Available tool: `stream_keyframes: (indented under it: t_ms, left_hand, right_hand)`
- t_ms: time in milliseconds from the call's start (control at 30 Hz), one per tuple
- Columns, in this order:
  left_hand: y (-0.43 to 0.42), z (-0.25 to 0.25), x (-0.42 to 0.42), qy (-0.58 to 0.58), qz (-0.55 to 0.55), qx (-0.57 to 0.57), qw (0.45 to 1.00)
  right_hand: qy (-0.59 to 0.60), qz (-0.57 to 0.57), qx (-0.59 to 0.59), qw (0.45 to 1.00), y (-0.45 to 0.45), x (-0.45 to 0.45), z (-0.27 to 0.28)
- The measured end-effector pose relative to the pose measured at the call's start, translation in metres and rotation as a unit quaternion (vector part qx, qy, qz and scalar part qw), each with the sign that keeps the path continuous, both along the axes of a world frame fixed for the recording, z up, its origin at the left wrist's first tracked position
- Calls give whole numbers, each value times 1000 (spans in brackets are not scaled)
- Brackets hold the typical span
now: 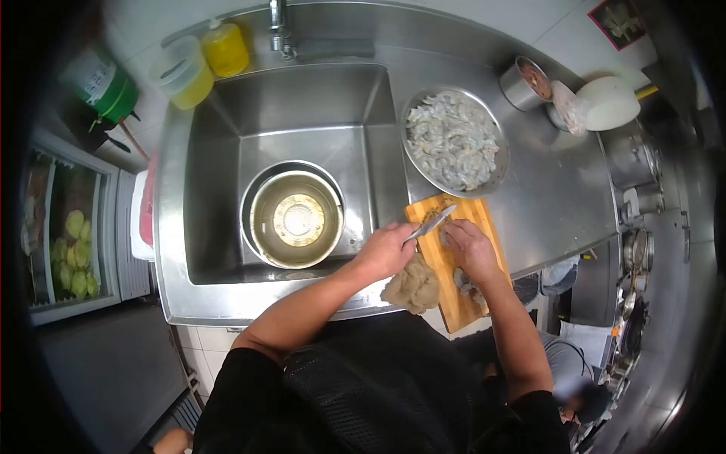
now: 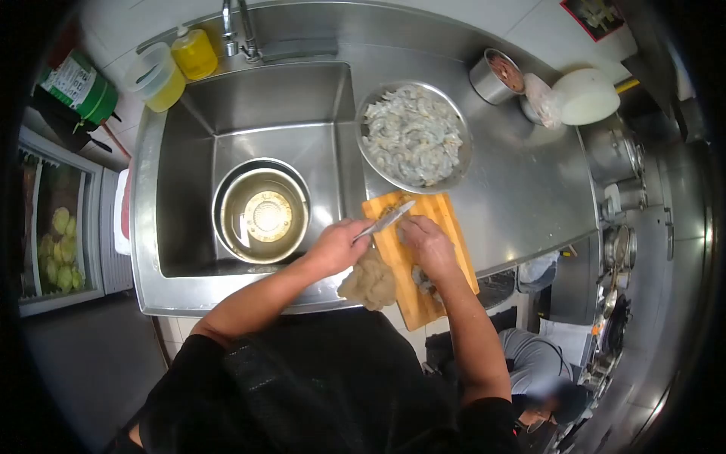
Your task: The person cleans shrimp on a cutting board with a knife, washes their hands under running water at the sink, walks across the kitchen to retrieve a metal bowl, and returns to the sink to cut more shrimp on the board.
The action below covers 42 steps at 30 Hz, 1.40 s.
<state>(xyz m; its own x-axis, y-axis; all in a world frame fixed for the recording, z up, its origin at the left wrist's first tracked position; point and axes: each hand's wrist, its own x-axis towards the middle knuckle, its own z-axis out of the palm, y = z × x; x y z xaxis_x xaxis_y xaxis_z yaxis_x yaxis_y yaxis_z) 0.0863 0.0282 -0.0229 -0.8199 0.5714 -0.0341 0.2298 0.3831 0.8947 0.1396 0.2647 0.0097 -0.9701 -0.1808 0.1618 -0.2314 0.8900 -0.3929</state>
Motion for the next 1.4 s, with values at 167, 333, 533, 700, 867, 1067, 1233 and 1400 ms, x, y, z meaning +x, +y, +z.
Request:
stream_keyframes:
  t_ms: [167, 333, 533, 700, 867, 1067, 1233, 1400]
  left_hand:
    - [18, -3, -13, 36, -29, -3, 999]
    - [25, -4, -16, 32, -28, -3, 999]
    - [27, -6, -20, 43, -38, -6, 998]
    - [23, -7, -22, 57, -48, 3, 997]
    - [12, -10, -15, 59, -56, 8, 997]
    - [-2, 1, -1, 44, -50, -7, 998]
    - [-26, 3, 15, 31, -49, -6, 998]
    - [-63, 19, 28, -20, -50, -26, 998]
  right_hand:
    - [-18, 8, -16, 1000, 6, 2, 6]
    - [-14, 6, -13, 1000, 5, 3, 9]
    - [-11, 6, -7, 1000, 6, 1, 8]
    - [-16, 3, -6, 1000, 7, 2, 7]
    - [-5, -8, 4, 1000, 6, 4, 3]
    - [41, -20, 10, 999, -2, 6, -2]
    - [61, -42, 27, 997, -9, 7, -1]
    - [54, -53, 28, 997, -11, 8, -1]
